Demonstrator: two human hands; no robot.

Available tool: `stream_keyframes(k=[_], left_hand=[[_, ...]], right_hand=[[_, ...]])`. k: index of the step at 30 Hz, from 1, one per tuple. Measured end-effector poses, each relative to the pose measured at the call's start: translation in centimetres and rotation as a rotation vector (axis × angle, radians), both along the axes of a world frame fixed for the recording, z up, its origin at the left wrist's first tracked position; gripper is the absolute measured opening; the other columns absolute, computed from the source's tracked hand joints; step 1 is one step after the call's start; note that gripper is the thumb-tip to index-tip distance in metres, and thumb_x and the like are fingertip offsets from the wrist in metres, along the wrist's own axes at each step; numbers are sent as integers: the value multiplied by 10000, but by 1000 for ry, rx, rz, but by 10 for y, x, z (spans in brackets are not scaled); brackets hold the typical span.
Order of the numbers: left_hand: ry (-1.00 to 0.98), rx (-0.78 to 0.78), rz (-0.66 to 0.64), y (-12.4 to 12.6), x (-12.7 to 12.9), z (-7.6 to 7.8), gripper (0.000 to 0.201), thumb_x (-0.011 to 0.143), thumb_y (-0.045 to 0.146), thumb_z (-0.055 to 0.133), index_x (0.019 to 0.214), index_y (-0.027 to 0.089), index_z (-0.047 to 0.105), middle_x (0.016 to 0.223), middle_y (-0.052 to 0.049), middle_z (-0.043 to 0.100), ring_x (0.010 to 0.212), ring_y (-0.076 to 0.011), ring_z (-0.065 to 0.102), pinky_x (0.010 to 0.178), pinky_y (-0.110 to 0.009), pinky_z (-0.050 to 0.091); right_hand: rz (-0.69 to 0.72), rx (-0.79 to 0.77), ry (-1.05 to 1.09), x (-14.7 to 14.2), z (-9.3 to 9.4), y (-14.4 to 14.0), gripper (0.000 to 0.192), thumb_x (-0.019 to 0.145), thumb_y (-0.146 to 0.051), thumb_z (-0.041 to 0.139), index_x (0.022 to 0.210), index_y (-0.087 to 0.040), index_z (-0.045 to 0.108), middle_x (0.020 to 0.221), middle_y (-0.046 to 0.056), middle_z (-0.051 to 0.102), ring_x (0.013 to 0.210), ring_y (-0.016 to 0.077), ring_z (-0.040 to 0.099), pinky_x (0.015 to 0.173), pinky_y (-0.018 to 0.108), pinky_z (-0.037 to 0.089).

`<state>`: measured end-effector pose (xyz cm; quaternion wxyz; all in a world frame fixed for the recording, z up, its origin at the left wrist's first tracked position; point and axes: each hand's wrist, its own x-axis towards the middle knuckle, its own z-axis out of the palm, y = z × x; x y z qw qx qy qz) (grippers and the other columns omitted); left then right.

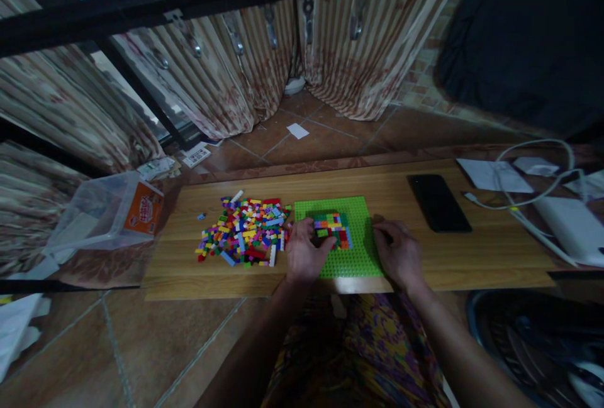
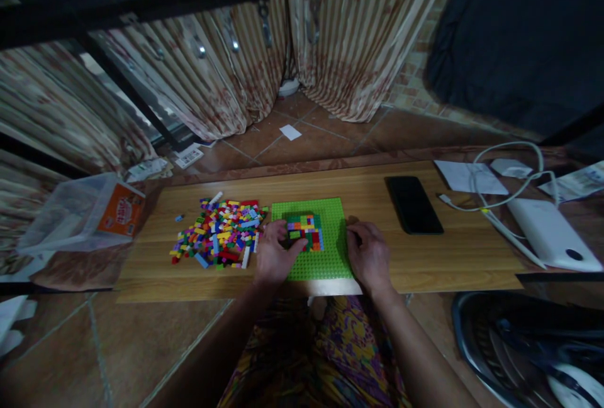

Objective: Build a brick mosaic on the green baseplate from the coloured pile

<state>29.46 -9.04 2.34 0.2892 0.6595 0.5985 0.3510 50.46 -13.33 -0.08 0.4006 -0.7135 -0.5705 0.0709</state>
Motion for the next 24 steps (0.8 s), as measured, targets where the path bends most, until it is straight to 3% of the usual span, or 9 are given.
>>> stream_keyframes(k=[4, 8, 15, 24], left_hand=[[112, -19, 51, 0, 10, 5, 454, 744, 329, 751, 1128, 186, 553, 977, -60, 639, 934, -212, 632, 844, -374, 516], [106, 22, 16, 0, 7, 7, 362, 786, 230, 683, 1121, 183, 555, 999, -70, 651, 953, -208, 639, 853, -368, 529], [69, 59, -95, -2, -10, 10, 381, 808, 114, 604, 1174, 203, 543, 1063, -64, 675, 939, -180, 664, 854, -339, 563], [68, 38, -120, -1, -10, 10, 413, 813, 110, 584, 1206, 232, 553, 1081, -54, 691, 901, -172, 689, 826, -311, 587]], right_hand=[[6, 1, 5, 0, 0, 0, 313, 911, -402, 471, 869, -183, 691, 941, 115, 675, 869, 240, 636, 787, 374, 506], [3, 13, 6, 0, 1, 0, 301, 908, -396, 481, 863, -186, 692, 937, 111, 676, 876, 238, 635, 795, 372, 501], [0, -2, -6, 0, 2, -1, 303, 913, -384, 469, 878, -185, 695, 956, 111, 673, 889, 243, 634, 790, 371, 496], [3, 18, -8, 1, -2, -1, 284, 916, -373, 475, 877, -191, 689, 948, 102, 669, 879, 233, 632, 785, 367, 501]])
